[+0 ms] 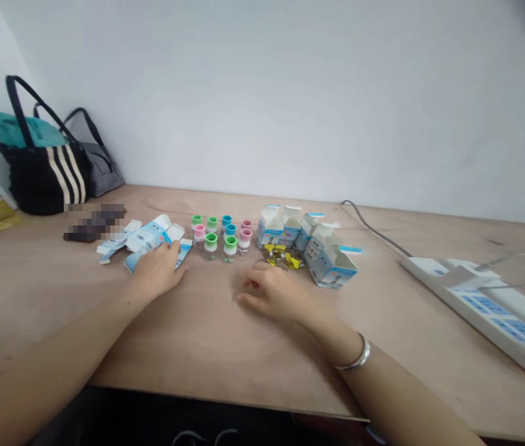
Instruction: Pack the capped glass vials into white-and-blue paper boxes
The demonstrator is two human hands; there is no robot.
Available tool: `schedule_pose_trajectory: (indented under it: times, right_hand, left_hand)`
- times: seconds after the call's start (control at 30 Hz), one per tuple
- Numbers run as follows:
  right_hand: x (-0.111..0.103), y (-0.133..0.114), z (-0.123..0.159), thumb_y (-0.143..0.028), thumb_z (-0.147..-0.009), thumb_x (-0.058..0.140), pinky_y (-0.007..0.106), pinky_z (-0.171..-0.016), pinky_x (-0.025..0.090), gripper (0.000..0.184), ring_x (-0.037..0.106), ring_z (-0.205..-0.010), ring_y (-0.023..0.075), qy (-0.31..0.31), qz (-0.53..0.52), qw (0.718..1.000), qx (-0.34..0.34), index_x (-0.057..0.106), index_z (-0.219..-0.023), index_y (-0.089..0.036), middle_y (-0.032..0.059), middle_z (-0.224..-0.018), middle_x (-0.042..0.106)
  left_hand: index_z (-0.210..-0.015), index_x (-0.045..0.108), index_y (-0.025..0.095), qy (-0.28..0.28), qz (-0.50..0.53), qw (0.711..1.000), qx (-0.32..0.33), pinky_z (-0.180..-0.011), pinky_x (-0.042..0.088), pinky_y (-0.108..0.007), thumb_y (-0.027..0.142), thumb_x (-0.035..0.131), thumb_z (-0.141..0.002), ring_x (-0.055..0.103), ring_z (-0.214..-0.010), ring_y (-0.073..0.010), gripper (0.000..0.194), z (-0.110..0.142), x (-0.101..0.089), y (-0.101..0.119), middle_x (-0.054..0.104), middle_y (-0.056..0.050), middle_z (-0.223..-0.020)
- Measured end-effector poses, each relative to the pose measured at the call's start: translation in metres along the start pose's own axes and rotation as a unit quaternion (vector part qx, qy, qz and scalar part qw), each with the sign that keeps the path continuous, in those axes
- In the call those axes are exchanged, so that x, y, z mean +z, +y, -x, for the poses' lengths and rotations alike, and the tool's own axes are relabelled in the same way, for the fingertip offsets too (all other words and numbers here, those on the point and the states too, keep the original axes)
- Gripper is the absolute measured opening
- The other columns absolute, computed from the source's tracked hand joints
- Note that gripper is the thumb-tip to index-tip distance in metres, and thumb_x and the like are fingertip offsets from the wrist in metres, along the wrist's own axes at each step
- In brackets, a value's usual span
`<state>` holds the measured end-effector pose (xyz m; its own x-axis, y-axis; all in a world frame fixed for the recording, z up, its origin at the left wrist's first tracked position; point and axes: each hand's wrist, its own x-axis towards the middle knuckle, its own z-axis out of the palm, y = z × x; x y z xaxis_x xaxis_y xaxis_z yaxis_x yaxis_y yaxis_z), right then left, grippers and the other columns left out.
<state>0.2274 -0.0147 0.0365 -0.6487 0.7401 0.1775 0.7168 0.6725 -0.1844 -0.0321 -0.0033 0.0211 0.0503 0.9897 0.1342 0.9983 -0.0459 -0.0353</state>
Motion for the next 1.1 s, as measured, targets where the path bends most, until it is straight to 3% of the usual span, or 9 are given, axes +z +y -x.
schedule_pose_trajectory:
  times: [0.27, 0.47, 0.53, 0.6, 0.7, 0.8, 0.9, 1.0, 1.1]
  right_hand:
    - [0.002, 0.006, 0.0, -0.033, -0.077, 0.064, 0.025, -0.061, 0.037, 0.016, 0.056, -0.074, 0.0165, 0.001, -0.005, 1.0, -0.008, 0.061, -0.078, -0.017, 0.0057, -0.078, 0.062]
    - [0.004, 0.008, 0.001, -0.031, -0.079, 0.061, 0.024, -0.059, 0.036, 0.014, 0.055, -0.067, 0.0141, 0.045, -0.024, 0.999, 0.002, 0.061, -0.082, -0.018, 0.0035, -0.075, 0.062]
    - [0.005, 0.01, 0.0, -0.033, -0.081, 0.059, 0.025, -0.06, 0.038, 0.015, 0.056, -0.067, 0.0151, 0.083, -0.032, 0.996, 0.008, 0.06, -0.085, -0.018, 0.0032, -0.074, 0.061]
    - [0.005, 0.013, -0.001, -0.038, -0.081, 0.059, 0.029, -0.066, 0.042, 0.024, 0.057, -0.076, 0.0184, 0.164, -0.035, 0.986, 0.005, 0.058, -0.095, -0.018, 0.0051, -0.08, 0.062]
    - [0.002, 0.015, 0.0, -0.055, -0.071, 0.064, 0.041, -0.087, 0.042, 0.066, 0.052, -0.103, 0.0281, 0.333, -0.001, 0.943, -0.016, 0.045, -0.121, -0.016, 0.0136, -0.109, 0.057]
    - [-0.001, 0.015, 0.002, -0.065, -0.063, 0.065, 0.05, -0.099, 0.032, 0.098, 0.041, -0.118, 0.0351, 0.393, 0.066, 0.915, -0.067, 0.025, -0.138, -0.018, 0.0173, -0.129, 0.042]
    - [-0.002, 0.014, 0.004, -0.06, -0.066, 0.064, 0.053, -0.103, 0.026, 0.102, 0.038, -0.123, 0.0356, 0.39, 0.113, 0.908, -0.098, 0.008, -0.144, -0.023, 0.0162, -0.136, 0.036]
    - [-0.005, 0.014, 0.006, -0.049, -0.069, 0.065, 0.054, -0.105, 0.022, 0.1, 0.035, -0.127, 0.0345, 0.372, 0.128, 0.915, -0.085, 0.004, -0.144, -0.025, 0.0154, -0.139, 0.034]
    - [-0.01, 0.012, 0.007, -0.045, -0.066, 0.069, 0.057, -0.108, 0.009, 0.091, 0.032, -0.129, 0.0355, 0.229, 0.135, 0.957, -0.116, 0.022, -0.142, -0.029, 0.0112, -0.141, 0.038]
  left_hand:
    - [-0.119, 0.046, 0.011, 0.012, -0.065, 0.998, -0.014, -0.064, 0.047, -0.036, 0.007, 0.032, -0.084, 0.065, -0.076, -0.0298, 0.038, 0.002, -0.01, 0.006, 0.066, -0.017, -0.087]
    - [-0.124, 0.047, 0.016, 0.312, -0.03, 0.946, -0.087, -0.065, 0.046, -0.036, 0.017, 0.037, -0.089, 0.064, -0.082, -0.0303, 0.037, 0.012, -0.033, -0.004, 0.065, -0.015, -0.093]
    - [-0.122, 0.049, 0.017, 0.423, 0.044, 0.904, -0.048, -0.072, 0.047, -0.038, 0.021, 0.041, -0.088, 0.063, -0.09, -0.0298, 0.035, 0.013, -0.034, -0.006, 0.065, -0.013, -0.098]
    - [-0.12, 0.051, 0.017, 0.463, 0.164, 0.871, 0.026, -0.08, 0.048, -0.037, 0.024, 0.045, -0.088, 0.063, -0.095, -0.0264, 0.034, 0.013, -0.031, -0.004, 0.064, -0.012, -0.105]
    - [-0.117, 0.052, 0.017, 0.322, 0.391, 0.852, 0.133, -0.082, 0.05, -0.032, 0.029, 0.049, -0.087, 0.063, -0.097, -0.0205, 0.032, 0.011, -0.022, 0.005, 0.064, -0.009, -0.109]
    - [-0.113, 0.053, 0.017, 0.114, 0.556, 0.81, 0.148, -0.082, 0.052, -0.031, 0.035, 0.051, -0.086, 0.063, -0.096, -0.0193, 0.032, 0.01, -0.01, 0.018, 0.065, -0.008, -0.107]
    - [-0.111, 0.056, 0.016, -0.025, 0.628, 0.767, 0.13, -0.086, 0.052, -0.035, 0.038, 0.055, -0.083, 0.064, -0.096, -0.0204, 0.035, 0.009, 0.001, 0.026, 0.066, -0.008, -0.107]
    - [-0.107, 0.061, 0.017, -0.107, 0.626, 0.764, 0.114, -0.086, 0.051, -0.038, 0.037, 0.059, -0.081, 0.065, -0.095, -0.0219, 0.033, 0.007, 0.009, 0.028, 0.068, -0.007, -0.106]
    - [-0.101, 0.065, 0.016, -0.143, 0.612, 0.77, 0.112, -0.082, 0.052, -0.037, 0.035, 0.062, -0.078, 0.066, -0.09, -0.0222, 0.03, 0.006, 0.014, 0.029, 0.071, -0.006, -0.095]
